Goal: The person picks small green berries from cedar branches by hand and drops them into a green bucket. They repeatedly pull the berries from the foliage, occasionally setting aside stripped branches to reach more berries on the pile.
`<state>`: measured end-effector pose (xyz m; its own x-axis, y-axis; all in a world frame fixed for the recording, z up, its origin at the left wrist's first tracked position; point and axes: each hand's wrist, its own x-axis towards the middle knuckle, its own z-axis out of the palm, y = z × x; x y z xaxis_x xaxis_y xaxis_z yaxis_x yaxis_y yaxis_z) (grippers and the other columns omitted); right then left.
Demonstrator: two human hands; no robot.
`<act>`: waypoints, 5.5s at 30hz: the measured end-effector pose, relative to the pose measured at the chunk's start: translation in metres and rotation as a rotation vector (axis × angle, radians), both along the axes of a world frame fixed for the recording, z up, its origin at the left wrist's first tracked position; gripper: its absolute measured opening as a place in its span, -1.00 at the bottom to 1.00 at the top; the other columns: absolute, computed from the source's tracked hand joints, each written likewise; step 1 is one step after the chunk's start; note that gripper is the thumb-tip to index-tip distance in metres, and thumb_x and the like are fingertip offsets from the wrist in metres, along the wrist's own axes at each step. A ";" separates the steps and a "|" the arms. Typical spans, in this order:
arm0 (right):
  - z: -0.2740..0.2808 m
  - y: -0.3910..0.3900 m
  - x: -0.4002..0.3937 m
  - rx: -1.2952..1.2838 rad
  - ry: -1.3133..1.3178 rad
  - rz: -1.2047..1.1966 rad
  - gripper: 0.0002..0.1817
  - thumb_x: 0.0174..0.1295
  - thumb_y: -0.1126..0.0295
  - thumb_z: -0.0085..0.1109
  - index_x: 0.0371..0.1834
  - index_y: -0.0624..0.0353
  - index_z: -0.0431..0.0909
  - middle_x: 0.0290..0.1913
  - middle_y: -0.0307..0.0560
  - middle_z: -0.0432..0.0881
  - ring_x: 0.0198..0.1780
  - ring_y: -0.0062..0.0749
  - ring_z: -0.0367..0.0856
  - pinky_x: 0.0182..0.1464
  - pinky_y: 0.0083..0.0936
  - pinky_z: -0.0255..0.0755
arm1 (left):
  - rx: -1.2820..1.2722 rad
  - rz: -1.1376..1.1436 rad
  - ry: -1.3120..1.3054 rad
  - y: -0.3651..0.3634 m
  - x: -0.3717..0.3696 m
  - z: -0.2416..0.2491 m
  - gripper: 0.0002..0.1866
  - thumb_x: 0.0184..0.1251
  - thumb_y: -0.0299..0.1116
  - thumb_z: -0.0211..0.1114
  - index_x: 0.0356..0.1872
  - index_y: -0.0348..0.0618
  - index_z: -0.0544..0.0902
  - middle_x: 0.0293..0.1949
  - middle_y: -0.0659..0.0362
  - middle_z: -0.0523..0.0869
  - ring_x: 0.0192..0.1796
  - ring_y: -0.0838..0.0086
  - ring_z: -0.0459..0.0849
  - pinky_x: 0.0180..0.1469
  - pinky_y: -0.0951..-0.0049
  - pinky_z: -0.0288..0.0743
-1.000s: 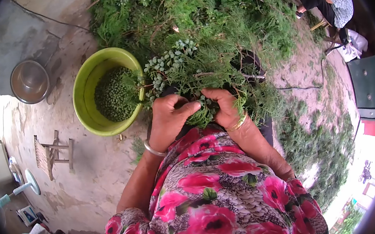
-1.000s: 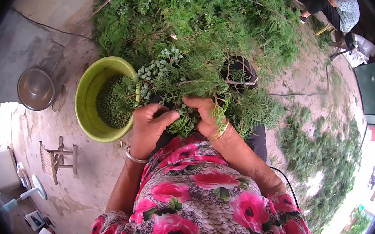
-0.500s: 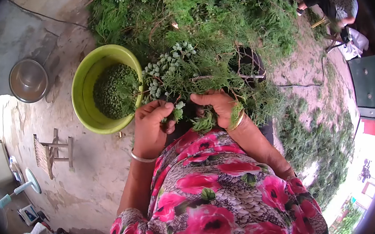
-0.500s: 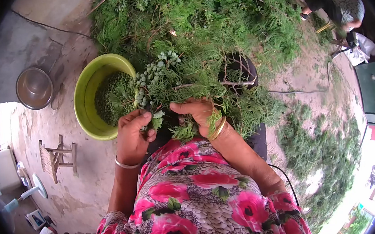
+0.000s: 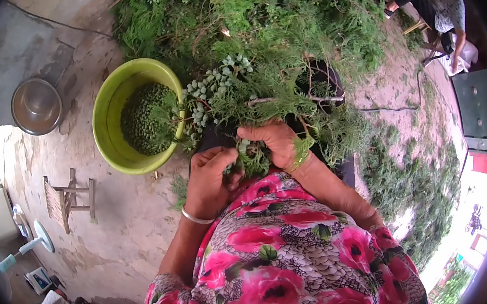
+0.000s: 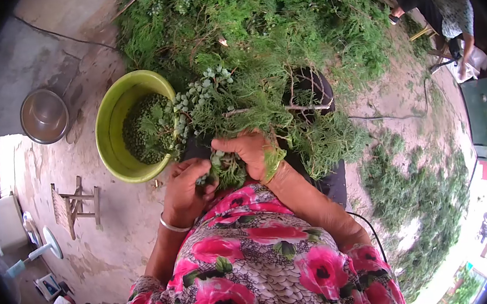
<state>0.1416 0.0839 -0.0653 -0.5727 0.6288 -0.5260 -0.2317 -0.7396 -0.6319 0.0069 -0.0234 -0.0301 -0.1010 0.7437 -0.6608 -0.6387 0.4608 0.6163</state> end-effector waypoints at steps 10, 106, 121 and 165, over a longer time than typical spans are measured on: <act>-0.004 0.004 0.004 -0.217 0.205 0.035 -0.81 0.17 0.45 0.30 -0.26 0.38 0.61 -0.36 -0.02 0.67 -0.40 -0.38 0.63 -0.31 -0.46 0.58 | 0.183 0.188 -0.060 -0.003 -0.002 -0.020 -0.76 0.19 -0.57 0.22 -0.11 -0.36 0.56 -0.32 0.09 0.67 -0.41 0.52 0.60 -0.42 0.59 0.45; -0.004 0.000 0.019 0.154 0.160 -0.093 -0.73 0.31 0.29 0.11 -0.06 0.25 0.51 -0.23 -0.10 0.61 -0.19 -0.44 0.59 -0.05 -0.52 0.49 | 0.581 -0.226 1.263 0.037 0.029 -0.018 -0.56 -0.10 -0.54 0.34 -0.07 -0.35 0.52 -0.23 -0.09 0.64 -0.17 0.05 0.66 -0.09 0.27 0.51; -0.012 0.010 0.018 -0.301 0.202 0.021 -0.74 0.22 0.26 0.27 -0.19 0.22 0.56 -0.31 -0.06 0.63 -0.34 -0.24 0.61 -0.37 -0.32 0.53 | 0.433 -0.085 0.202 0.032 0.015 -0.033 -0.79 0.28 -0.50 0.19 -0.11 -0.39 0.54 -0.24 0.07 0.66 -0.34 0.34 0.69 -0.34 0.43 0.55; -0.018 -0.004 0.010 0.022 -0.058 -0.098 -0.79 0.26 0.30 0.24 -0.23 0.25 0.58 -0.34 -0.08 0.66 -0.35 -0.40 0.62 -0.26 -0.45 0.52 | 0.207 -0.324 0.033 0.010 0.017 -0.016 -0.73 0.42 -0.29 0.10 -0.11 -0.32 0.56 -0.32 0.07 0.68 -0.34 0.46 0.62 -0.34 0.55 0.45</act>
<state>0.1513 0.0794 -0.0833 -0.4775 0.6920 -0.5414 -0.2647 -0.7009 -0.6623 0.0243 -0.0129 -0.0456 0.1429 0.8577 -0.4939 -0.4585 0.4996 0.7350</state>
